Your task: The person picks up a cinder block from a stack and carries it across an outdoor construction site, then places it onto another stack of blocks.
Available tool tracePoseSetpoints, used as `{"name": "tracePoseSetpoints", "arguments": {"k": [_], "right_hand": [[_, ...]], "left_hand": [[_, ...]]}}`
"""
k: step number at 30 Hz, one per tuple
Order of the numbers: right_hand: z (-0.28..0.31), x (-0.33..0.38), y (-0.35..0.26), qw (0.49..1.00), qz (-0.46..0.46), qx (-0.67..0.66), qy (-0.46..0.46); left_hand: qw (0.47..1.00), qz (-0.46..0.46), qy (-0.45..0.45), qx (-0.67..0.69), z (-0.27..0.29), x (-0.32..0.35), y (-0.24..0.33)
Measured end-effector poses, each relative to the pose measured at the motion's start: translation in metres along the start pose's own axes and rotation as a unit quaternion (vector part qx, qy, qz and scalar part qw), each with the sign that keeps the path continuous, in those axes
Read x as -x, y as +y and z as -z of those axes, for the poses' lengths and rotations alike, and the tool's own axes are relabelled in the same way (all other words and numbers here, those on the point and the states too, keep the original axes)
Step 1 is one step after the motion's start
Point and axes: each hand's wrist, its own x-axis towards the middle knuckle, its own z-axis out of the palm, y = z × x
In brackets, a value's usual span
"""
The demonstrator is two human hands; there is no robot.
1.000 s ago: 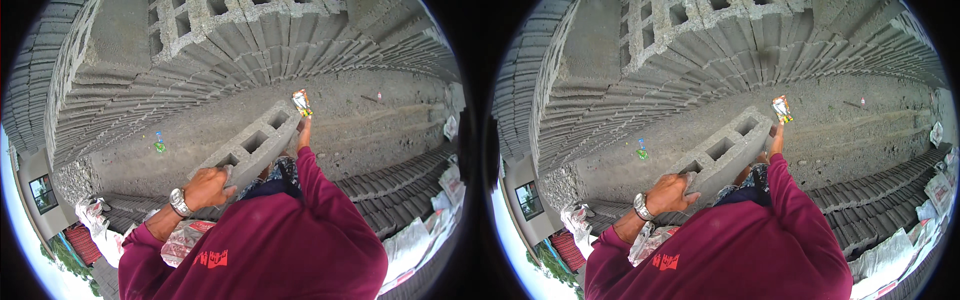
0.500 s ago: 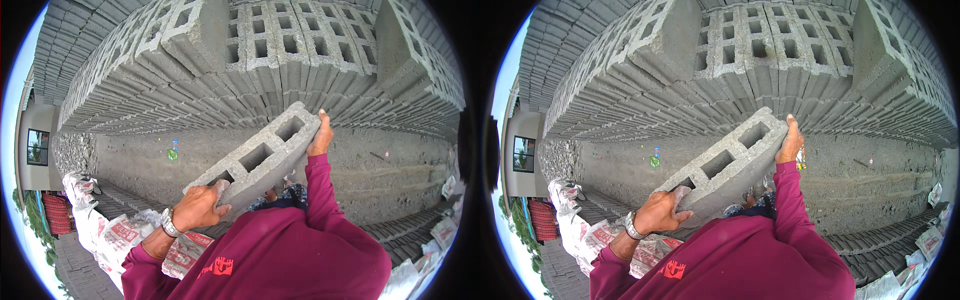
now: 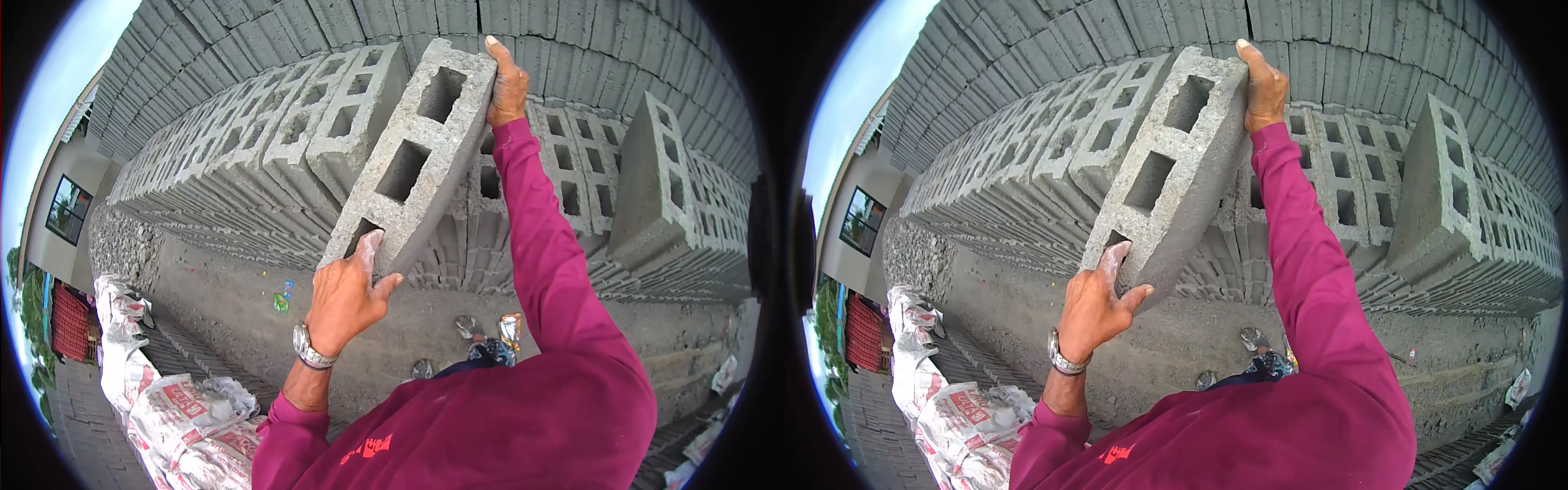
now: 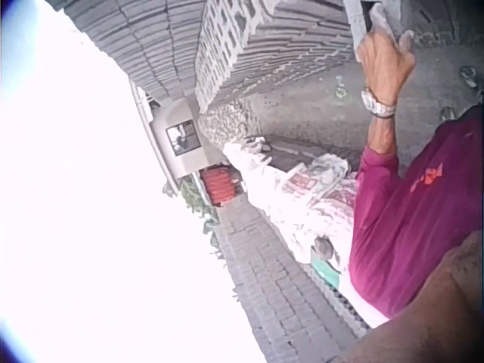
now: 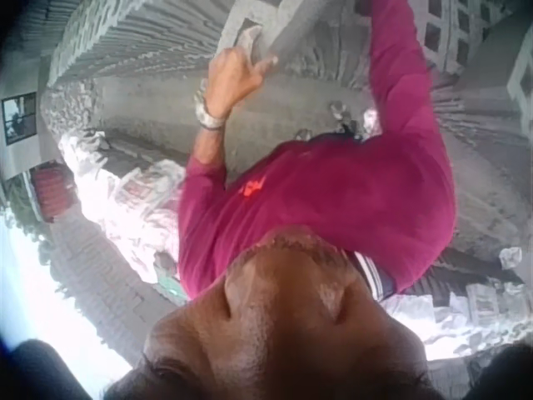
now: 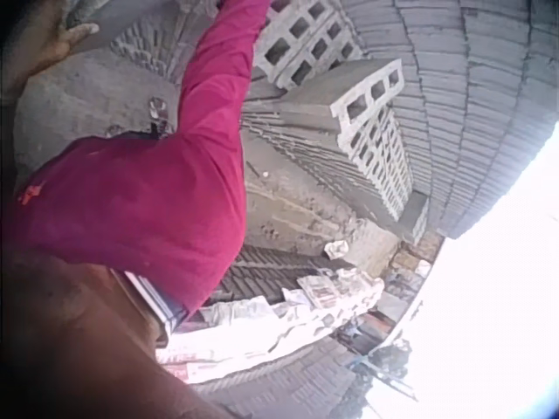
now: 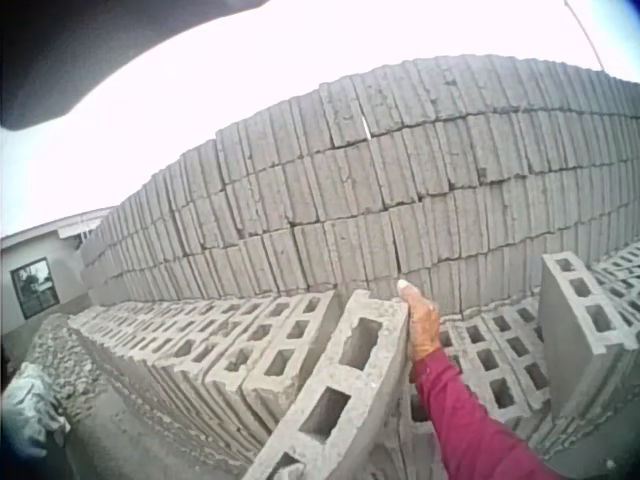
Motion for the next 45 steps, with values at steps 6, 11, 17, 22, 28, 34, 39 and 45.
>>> {"name": "tracePoseSetpoints", "arguments": {"k": [6, 11, 17, 22, 28, 34, 39, 45], "right_hand": [[0.024, -0.076, 0.103, 0.992, -0.112, 0.061, 0.021], [0.057, -0.112, 0.116, 0.983, -0.184, -0.014, -0.011], [0.048, -0.114, 0.135, 0.970, -0.234, -0.057, -0.033], [0.043, -0.154, 0.162, 0.975, -0.212, -0.054, -0.040], [0.011, -0.205, 0.195, 0.974, -0.218, 0.036, -0.044], [0.041, -0.209, 0.196, 0.948, -0.042, 0.310, -0.058], [-0.016, -0.120, 0.095, 0.677, 0.369, 0.582, -0.258], [-0.035, -0.140, 0.098, 0.544, 0.121, 0.641, -0.528]], "left_hand": [[0.982, -0.043, 0.182, 0.026, -0.032, -0.054, 0.008], [0.887, -0.071, 0.445, 0.100, -0.064, -0.044, 0.004], [0.820, 0.022, 0.524, 0.230, -0.135, -0.081, 0.008], [0.788, 0.047, 0.545, 0.282, -0.137, -0.117, 0.010], [0.786, 0.039, 0.583, 0.202, -0.145, -0.172, 0.018], [0.794, 0.043, 0.573, 0.197, -0.147, -0.186, 0.020], [0.787, 0.058, 0.581, 0.202, -0.150, -0.180, 0.013], [0.792, 0.042, 0.580, 0.188, -0.151, -0.181, 0.009]]}}
